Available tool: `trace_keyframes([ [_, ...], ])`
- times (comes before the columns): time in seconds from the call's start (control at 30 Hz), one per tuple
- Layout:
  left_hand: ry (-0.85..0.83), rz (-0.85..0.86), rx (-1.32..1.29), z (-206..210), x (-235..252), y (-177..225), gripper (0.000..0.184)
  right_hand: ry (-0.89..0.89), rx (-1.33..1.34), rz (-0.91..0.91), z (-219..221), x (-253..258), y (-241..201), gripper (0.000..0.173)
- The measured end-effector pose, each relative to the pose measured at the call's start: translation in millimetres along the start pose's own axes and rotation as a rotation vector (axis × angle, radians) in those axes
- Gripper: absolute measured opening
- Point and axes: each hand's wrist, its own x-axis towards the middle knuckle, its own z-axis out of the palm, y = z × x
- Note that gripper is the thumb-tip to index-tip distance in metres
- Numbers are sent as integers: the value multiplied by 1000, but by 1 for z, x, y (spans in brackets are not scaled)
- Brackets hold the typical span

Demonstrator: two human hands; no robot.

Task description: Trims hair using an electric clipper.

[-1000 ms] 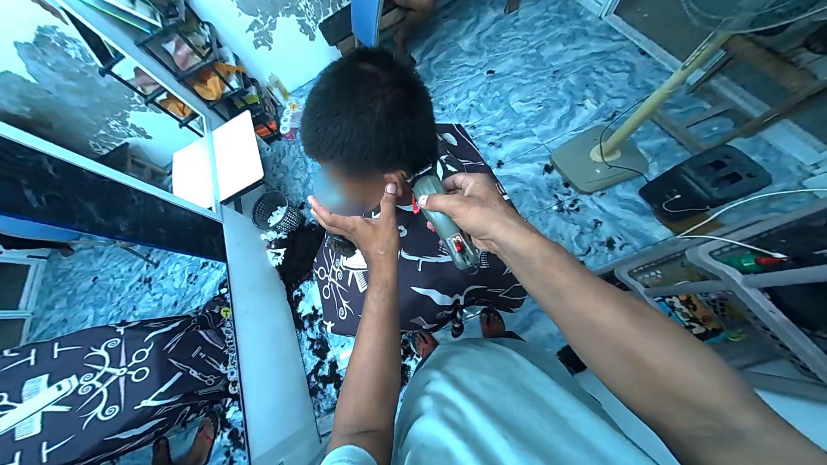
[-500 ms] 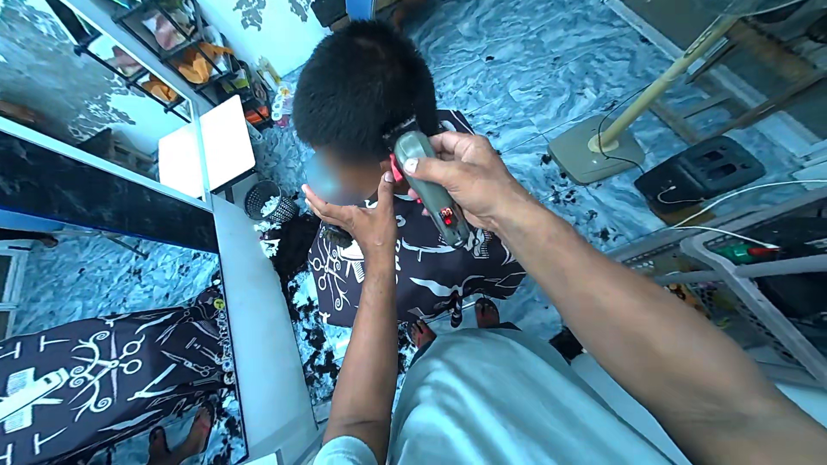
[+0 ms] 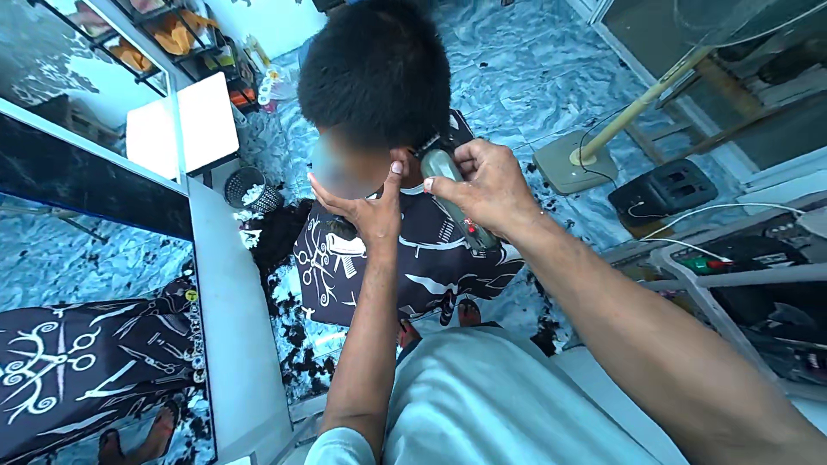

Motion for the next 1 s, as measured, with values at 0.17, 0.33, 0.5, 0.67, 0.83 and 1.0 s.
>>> trace_keyframes([
  [0.17,-28,-37,-19,1,-1,-2,134,11,-97,-101,4,0,-22,53],
  [0.33,-41,-66,-35,0,-1,0,135,26,-174,-37,2,-5,-18,53],
  [0.5,32,-9,5,3,-2,-2,134,16,-124,-141,11,-3,-33,53],
  [0.67,56,33,0,3,-2,-2,133,16,-106,-2,8,-7,-27,51],
  [0.83,72,25,10,6,-5,-2,129,-3,70,-138,10,-3,-37,49],
  [1.0,36,14,-14,3,-6,2,132,-7,33,46,6,-6,-21,46],
])
